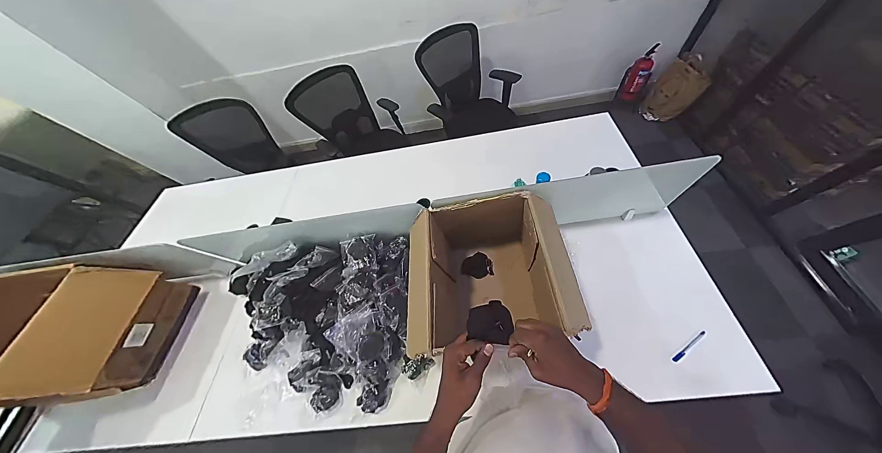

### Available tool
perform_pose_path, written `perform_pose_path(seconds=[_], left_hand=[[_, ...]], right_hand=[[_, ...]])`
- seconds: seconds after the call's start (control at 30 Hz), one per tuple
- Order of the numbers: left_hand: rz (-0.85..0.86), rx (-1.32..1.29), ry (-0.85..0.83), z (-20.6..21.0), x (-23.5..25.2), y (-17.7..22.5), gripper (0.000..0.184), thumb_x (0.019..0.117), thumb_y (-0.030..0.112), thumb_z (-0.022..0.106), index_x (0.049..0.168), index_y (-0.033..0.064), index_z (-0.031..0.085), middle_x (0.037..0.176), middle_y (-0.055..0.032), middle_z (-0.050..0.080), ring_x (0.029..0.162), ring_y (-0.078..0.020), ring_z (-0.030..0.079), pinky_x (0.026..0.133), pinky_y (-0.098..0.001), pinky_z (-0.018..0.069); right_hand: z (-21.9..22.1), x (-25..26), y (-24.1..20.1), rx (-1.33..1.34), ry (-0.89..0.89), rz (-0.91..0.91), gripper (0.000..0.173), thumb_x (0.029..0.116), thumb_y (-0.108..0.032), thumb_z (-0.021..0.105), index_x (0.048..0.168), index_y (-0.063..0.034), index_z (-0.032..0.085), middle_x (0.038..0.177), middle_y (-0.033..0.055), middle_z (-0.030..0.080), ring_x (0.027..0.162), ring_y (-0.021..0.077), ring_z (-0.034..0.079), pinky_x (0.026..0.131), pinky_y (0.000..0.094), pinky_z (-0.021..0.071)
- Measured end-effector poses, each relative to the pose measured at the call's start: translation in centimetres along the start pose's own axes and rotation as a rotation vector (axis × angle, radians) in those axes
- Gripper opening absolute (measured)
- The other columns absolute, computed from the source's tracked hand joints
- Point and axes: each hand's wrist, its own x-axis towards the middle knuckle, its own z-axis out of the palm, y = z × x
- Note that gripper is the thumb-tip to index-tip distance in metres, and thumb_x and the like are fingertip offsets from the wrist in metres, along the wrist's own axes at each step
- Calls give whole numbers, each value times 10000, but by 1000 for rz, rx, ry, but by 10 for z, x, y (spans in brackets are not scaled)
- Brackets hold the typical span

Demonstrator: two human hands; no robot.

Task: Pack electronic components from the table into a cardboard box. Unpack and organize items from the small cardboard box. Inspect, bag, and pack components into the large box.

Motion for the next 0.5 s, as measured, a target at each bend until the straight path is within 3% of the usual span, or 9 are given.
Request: perform_pose_path(seconds=[0.1, 0.2, 0.23, 0.3, 0.4, 0.5], left_hand=[[21, -1, 23, 4, 2, 0, 185, 937, 136, 665, 796, 62, 759, 850, -24, 722, 800, -72, 667, 756, -249, 572], [-19, -96, 19, 3, 2, 3, 141, 932, 153, 685, 928, 52, 782, 939, -43, 757, 871, -100, 713, 815, -280, 608], [-26, -125, 22, 0, 3, 3, 166, 945, 178, 680, 978, 53, 784, 988, -48, 762, 925, -110, 717, 856, -288, 605], [-33, -119, 61, -7, 3, 4, 192, 965, 211, 660, 1002, 71, 786, 1023, -31, 763, 986, -104, 710, 905, -280, 589], [-34, -120, 126, -16, 0, -1, 156, 952, 183, 683, 985, 70, 786, 1000, -35, 770, 973, -128, 707, 915, -307, 569], [-27, -146, 153, -19, -1, -2, 147, 888, 49, 707, 1023, 39, 764, 1035, -48, 759, 966, -136, 717, 888, -303, 602]], right_hand=[[-7, 0, 6, 105, -98, -4, 236, 1015, -315, 615, 946, -112, 714, 875, 34, 677, 785, 149, 664, 719, 360, 571], [-35, 3, 18, 330, -100, 63, 237, 1015, -265, 627, 991, -59, 742, 936, 61, 712, 825, 125, 670, 765, 329, 571], [-47, 2, 30, 432, 4, 108, 212, 1000, -230, 631, 973, -50, 739, 919, 37, 709, 812, 85, 657, 743, 287, 566], [-65, 0, 66, 603, 391, 227, 129, 962, -166, 624, 917, -74, 703, 806, -46, 671, 702, 17, 611, 643, 224, 533], [-77, 2, 144, 762, 969, 512, 179, 1040, -209, 548, 949, -92, 648, 632, -60, 506, 495, 53, 438, 465, 235, 398], [-70, -5, 212, 816, 1228, 843, 220, 1057, -262, 549, 907, -107, 595, 578, -60, 407, 433, 62, 343, 415, 238, 313]])
